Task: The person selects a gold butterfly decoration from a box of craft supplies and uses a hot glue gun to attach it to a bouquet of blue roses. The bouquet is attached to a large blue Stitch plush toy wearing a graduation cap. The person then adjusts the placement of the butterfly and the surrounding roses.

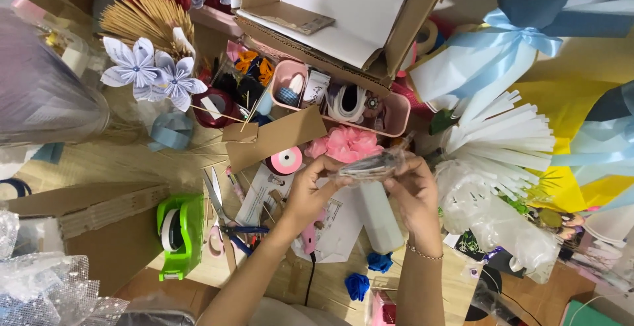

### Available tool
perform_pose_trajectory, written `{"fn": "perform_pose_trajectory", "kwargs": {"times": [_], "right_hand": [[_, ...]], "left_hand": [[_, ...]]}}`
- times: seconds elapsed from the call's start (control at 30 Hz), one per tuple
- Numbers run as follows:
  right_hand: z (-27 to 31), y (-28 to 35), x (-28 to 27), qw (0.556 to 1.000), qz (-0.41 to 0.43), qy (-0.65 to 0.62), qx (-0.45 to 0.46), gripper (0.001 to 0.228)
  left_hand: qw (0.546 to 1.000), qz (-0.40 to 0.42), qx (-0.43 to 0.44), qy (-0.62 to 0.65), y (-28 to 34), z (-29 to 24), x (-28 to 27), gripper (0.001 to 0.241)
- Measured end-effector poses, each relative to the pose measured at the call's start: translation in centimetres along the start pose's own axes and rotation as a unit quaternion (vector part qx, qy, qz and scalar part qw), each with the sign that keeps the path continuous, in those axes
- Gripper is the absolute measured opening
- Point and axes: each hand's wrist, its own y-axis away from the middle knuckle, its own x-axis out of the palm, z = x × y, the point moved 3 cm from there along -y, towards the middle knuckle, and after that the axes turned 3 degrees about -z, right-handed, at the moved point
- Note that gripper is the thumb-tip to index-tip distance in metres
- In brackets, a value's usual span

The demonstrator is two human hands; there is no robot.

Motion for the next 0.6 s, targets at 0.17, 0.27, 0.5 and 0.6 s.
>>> {"fn": "perform_pose_trajectory", "kwargs": {"times": [0.17,0.27,0.5,0.6], "right_hand": [[-2.8,0.4,-3.7,0.994,-0.078,0.059,-0.042,0.026],[0.6,-0.1,-2.8,0.962,-0.128,0.228,-0.077,0.023],[-5.3,-4.4,-3.7,0.83,-0.256,0.449,-0.21,0.021],[-6.5,-6.6,-3.6,0.803,-0.255,0.492,-0.219,0.026]], "left_hand": [[0.999,0.034,0.033,0.002,0.5,-1.5,0.4,0.018],[0.998,0.061,0.03,-0.014,0.7,-2.5,-0.2,0.041],[0.999,-0.02,-0.018,0.028,1.7,1.8,-7.2,0.034],[0.994,-0.103,-0.015,0.023,2.1,4.3,-11.3,0.039]]}}
